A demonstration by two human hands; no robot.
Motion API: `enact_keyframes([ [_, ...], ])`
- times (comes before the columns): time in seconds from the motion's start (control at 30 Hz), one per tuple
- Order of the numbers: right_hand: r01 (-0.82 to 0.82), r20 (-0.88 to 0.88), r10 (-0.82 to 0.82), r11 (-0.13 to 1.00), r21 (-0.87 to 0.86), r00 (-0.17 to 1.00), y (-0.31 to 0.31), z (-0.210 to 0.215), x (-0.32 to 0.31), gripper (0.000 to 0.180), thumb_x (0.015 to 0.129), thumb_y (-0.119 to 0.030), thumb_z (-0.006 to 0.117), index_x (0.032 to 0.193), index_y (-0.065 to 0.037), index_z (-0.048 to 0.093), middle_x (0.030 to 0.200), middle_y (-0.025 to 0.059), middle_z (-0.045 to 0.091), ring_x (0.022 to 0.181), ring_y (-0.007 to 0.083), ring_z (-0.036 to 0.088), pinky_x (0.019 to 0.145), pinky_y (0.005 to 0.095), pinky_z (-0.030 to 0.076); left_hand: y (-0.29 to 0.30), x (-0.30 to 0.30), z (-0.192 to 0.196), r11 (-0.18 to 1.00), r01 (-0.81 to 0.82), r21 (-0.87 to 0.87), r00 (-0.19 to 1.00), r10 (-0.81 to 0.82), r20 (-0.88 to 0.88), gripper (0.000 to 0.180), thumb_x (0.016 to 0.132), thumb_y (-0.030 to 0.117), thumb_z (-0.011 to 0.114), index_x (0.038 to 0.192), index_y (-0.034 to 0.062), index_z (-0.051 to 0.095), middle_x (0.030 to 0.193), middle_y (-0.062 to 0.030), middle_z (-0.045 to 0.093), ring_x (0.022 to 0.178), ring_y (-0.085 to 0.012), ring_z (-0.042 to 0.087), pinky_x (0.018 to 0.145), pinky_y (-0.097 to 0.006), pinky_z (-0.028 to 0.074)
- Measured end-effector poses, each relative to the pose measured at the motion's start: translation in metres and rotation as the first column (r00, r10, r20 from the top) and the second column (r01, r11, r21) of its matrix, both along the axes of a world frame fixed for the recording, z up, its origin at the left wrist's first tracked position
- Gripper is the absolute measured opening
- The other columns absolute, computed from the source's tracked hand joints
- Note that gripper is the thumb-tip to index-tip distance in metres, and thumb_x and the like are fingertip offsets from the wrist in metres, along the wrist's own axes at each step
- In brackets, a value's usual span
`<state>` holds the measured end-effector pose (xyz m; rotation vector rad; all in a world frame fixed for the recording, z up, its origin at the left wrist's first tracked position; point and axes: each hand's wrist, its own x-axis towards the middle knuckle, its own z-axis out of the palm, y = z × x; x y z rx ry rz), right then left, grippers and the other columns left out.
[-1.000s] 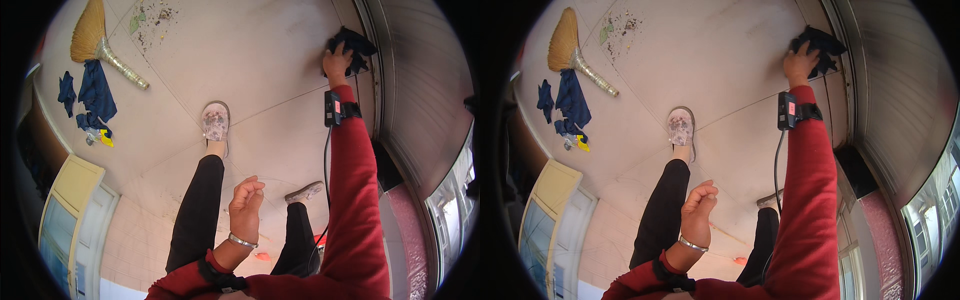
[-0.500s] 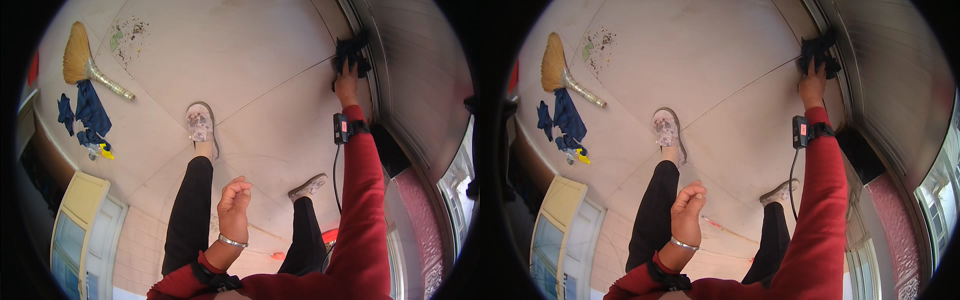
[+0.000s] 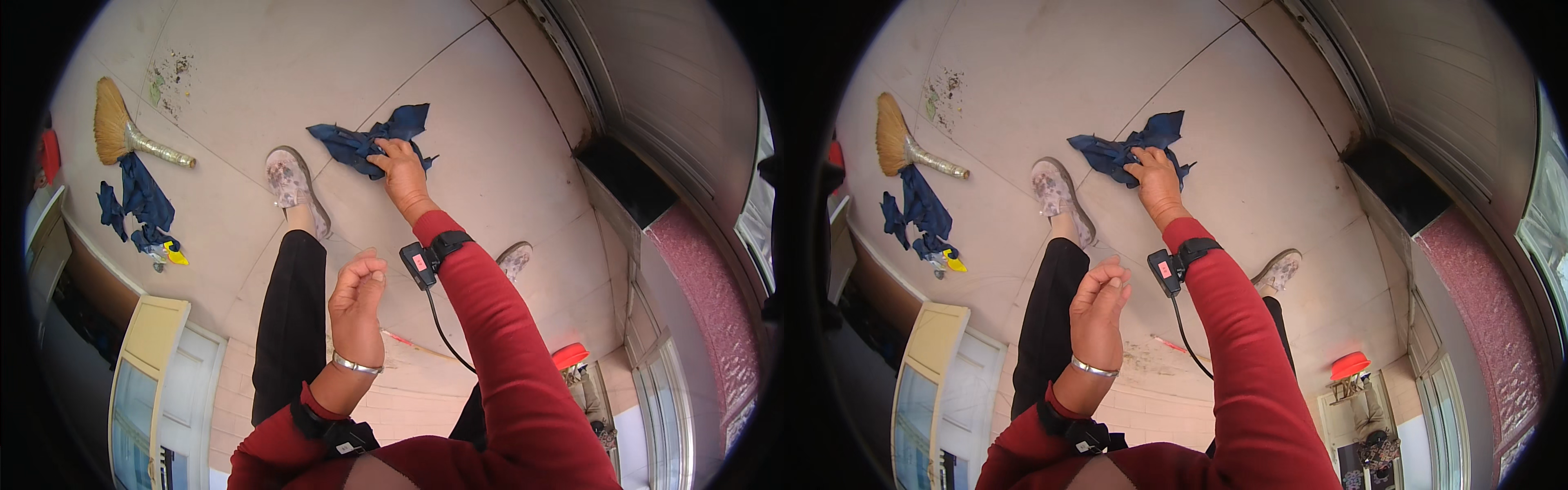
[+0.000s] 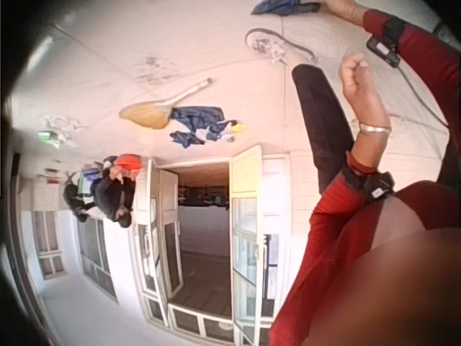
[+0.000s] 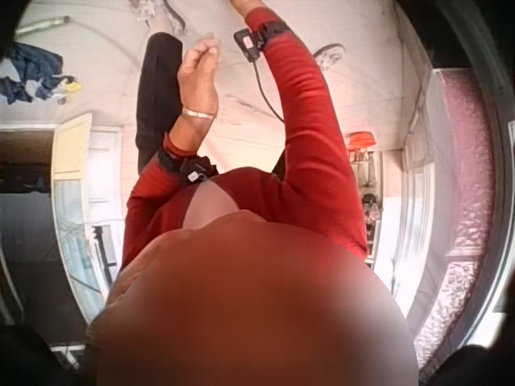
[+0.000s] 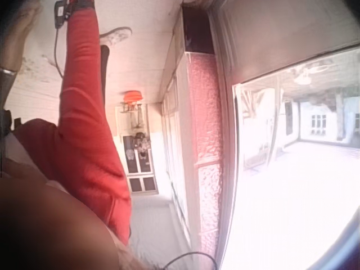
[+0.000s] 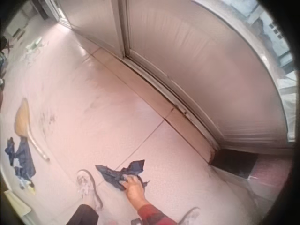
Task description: The person sweeps debris on a tiled floor with a broom, then wipes the floor with a cloth. The person moves around the room to clean different areas.
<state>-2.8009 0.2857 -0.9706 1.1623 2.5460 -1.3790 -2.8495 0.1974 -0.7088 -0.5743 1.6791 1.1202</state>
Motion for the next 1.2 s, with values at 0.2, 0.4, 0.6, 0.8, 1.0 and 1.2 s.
enact_keyframes([
  [0.2,0.283,0.18,-0.716,0.025,-0.959,0.674,0.098,0.143,0.005,0.035,0.096,-0.003,0.044,0.13,0.0,0.05,0.118,0.0097,0.063,0.096,0.0199,0.066,0.09,0.0335,0.055,0.003,-0.012,0.037,0.987,-0.154,0.046,0.981,0.147,0.129,0.013,0.094,0.011,0.056,0.105,0.0103,0.064,0.131,-0.0032,0.053,0.11,-0.0137,0.055,0.097,-0.032,0.041],
  [0.4,0.322,0.192,-0.728,0.041,-0.946,0.658,0.121,0.262,-0.035,0.043,0.099,-0.033,0.052,0.129,-0.001,0.053,0.123,0.0153,0.062,0.109,0.0288,0.061,0.1,0.0433,0.048,-0.003,-0.072,0.057,0.962,-0.263,0.077,0.952,0.246,0.184,0.012,0.093,0.013,0.059,0.104,0.0091,0.064,0.113,0.0006,0.06,0.104,-0.0117,0.055,0.093,-0.03,0.042],
  [0.6,0.47,0.337,-0.587,0.086,-0.878,0.736,0.086,0.349,-0.106,0.048,0.096,-0.028,0.059,0.135,-0.002,0.048,0.126,0.0101,0.061,0.112,0.0227,0.06,0.102,0.0371,0.046,-0.015,-0.138,0.066,0.922,-0.331,0.203,0.941,0.308,0.139,0.017,0.092,0.016,0.064,0.106,0.007,0.063,0.106,0.0006,0.059,0.095,-0.0104,0.052,0.086,-0.024,0.041],
  [0.8,0.43,0.368,-0.449,0.041,-0.902,0.814,0.058,0.381,-0.156,0.049,0.096,-0.027,0.059,0.135,-0.002,0.047,0.128,0.0096,0.059,0.117,0.0218,0.056,0.105,0.0368,0.042,-0.016,-0.189,0.066,0.87,-0.456,0.187,0.823,0.332,0.461,0.018,0.092,0.028,0.068,0.088,0.0107,0.065,0.081,0.0063,0.051,0.075,-0.008,0.045,0.067,-0.022,0.034],
  [1.0,0.391,0.299,-0.455,0.121,-0.913,0.839,0.103,0.345,-0.193,0.04,0.1,-0.031,0.052,0.131,-0.006,0.051,0.124,0.007,0.059,0.115,0.021,0.056,0.104,0.0395,0.041,0.004,-0.233,0.054,0.741,-0.629,0.234,0.771,0.633,0.067,0.023,0.093,0.032,0.068,0.087,0.0103,0.062,0.082,0.0076,0.052,0.077,-0.0058,0.045,0.075,-0.025,0.037],
  [1.2,0.518,0.291,-0.625,0.215,-0.828,0.724,0.137,0.363,-0.228,0.034,0.1,-0.017,0.044,0.133,-0.011,0.048,0.124,0.0054,0.059,0.112,0.0217,0.058,0.103,0.0432,0.042,-0.034,-0.295,0.103,0.705,-0.686,0.178,0.662,0.707,-0.248,0.028,0.097,0.033,0.061,0.11,0.009,0.061,0.109,-0.0006,0.064,0.102,-0.014,0.057,0.097,-0.035,0.039],
])
